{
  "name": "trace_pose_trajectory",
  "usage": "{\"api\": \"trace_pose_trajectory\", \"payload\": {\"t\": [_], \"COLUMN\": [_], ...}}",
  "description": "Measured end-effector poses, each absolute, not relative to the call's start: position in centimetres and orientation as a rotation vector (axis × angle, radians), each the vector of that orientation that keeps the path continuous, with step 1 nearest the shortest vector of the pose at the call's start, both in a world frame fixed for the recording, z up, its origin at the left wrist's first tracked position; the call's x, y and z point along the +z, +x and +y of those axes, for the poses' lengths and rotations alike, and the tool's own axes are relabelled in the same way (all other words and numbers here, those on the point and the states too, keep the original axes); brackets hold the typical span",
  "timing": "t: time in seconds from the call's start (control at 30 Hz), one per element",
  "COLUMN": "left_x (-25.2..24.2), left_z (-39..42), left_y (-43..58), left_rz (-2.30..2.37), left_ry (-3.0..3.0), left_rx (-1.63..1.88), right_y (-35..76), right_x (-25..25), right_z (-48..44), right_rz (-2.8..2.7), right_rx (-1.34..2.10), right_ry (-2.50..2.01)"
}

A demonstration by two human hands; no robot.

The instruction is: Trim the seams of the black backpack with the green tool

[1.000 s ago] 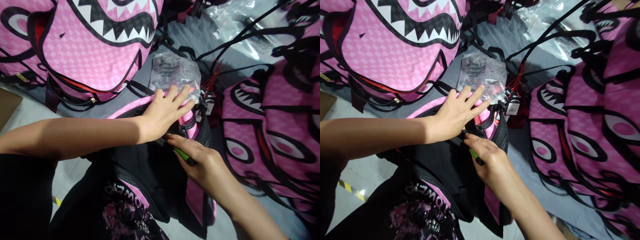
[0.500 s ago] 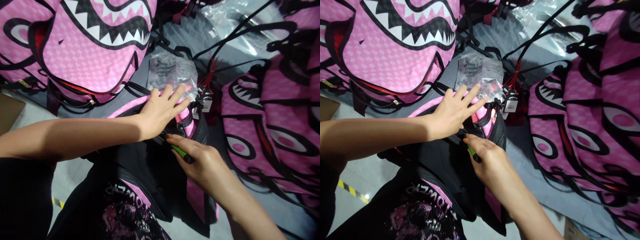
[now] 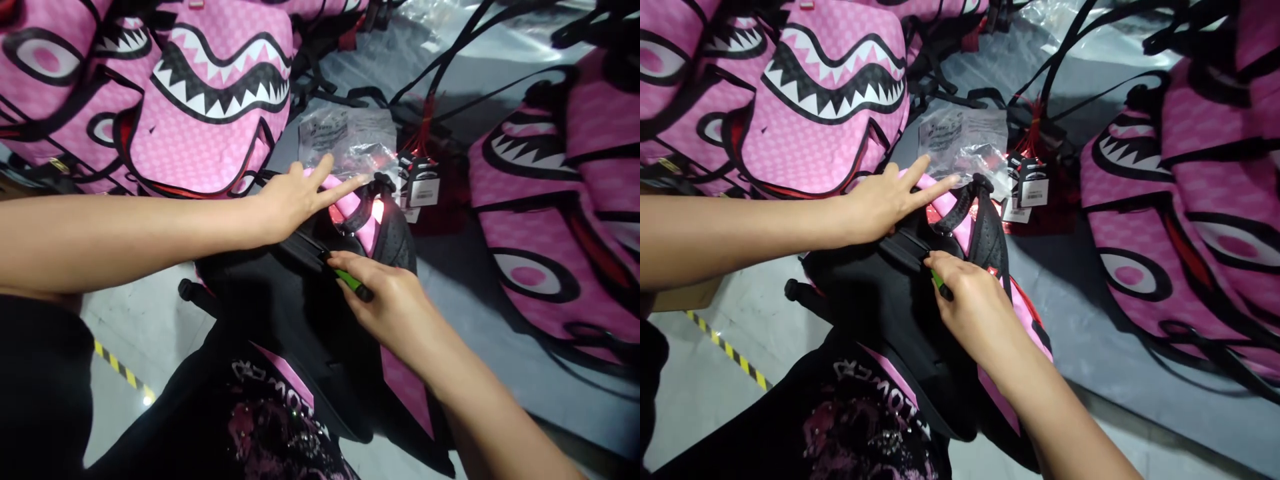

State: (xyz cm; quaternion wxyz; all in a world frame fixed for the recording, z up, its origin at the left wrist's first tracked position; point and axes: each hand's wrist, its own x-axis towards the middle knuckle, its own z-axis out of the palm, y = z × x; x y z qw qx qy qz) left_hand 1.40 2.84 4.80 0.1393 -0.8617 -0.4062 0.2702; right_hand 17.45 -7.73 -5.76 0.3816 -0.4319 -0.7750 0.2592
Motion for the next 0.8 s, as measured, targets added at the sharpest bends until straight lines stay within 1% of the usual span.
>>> {"api": "trace_pose_trajectory", "payload": {"t": [0.1, 0.33, 0.5, 0.63, 0.73, 0.8], "left_x": [4.7, 4.2, 2.6, 2.4, 2.5, 2.5], "left_z": [2.9, 2.7, 3.6, 3.5, 3.2, 3.2], "left_y": [0.5, 0.8, 0.1, -1.2, -1.6, -1.6], "left_rz": [-1.106, -1.255, -1.136, -1.073, -1.128, -1.179], "left_ry": [-2.520, -2.474, -2.463, -2.489, -2.456, -2.434], "left_rx": [0.718, 0.735, 0.704, 0.595, 0.531, 0.515], "right_y": [17.5, 17.1, 16.8, 16.5, 16.5, 16.9], "right_x": [-6.0, -6.6, -6.5, -5.9, -6.0, -6.1], "right_z": [-7.7, -7.4, -6.3, -6.2, -6.5, -6.7], "right_rz": [-1.982, -1.964, -2.001, -2.038, -2.025, -2.004], "right_rx": [0.601, 0.620, 0.654, 0.632, 0.618, 0.583], "right_ry": [-1.106, -1.132, -1.265, -1.324, -1.297, -1.203]}}
